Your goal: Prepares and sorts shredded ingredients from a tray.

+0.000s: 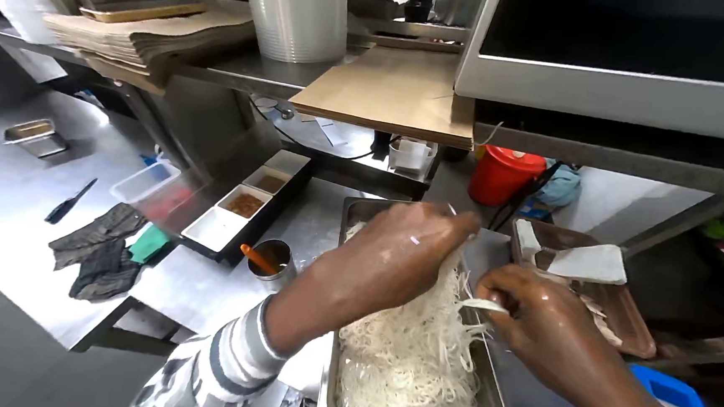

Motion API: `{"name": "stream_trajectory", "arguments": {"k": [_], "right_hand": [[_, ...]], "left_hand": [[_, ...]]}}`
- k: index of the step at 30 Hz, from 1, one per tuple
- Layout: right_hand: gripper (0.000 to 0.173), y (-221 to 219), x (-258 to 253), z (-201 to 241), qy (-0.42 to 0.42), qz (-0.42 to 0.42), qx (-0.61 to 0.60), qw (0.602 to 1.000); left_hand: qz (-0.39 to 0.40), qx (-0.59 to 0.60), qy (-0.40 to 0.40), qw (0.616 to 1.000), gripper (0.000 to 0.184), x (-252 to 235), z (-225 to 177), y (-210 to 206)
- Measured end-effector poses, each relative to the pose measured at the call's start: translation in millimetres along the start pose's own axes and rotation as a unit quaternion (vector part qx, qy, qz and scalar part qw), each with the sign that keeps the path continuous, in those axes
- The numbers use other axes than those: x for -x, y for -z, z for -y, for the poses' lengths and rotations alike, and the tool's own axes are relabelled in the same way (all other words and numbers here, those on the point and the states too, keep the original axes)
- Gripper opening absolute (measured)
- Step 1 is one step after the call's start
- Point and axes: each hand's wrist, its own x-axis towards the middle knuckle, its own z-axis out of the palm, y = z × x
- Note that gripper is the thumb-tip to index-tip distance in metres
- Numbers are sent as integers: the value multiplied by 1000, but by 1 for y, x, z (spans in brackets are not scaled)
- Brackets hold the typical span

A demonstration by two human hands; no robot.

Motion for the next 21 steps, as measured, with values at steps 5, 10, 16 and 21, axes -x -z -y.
{"name": "stream_trajectory", "arguments": {"k": [5,10,16,21], "right_hand": [[22,-11,3,-22,-28,167,-132,977],[45,-86,-20,-59,-204,95,-188,956],[82,-168,17,-14,-219,256,-39,941],[57,-135,48,-12,-177,193,-1,965]], "left_hand": [[106,161,-40,980,33,10,6,-5],[136,155,219,954,39,40,58,-108],[307,161,343,873,79,93,40,-198],[297,165,314,887,60,105,37,-175]]}}
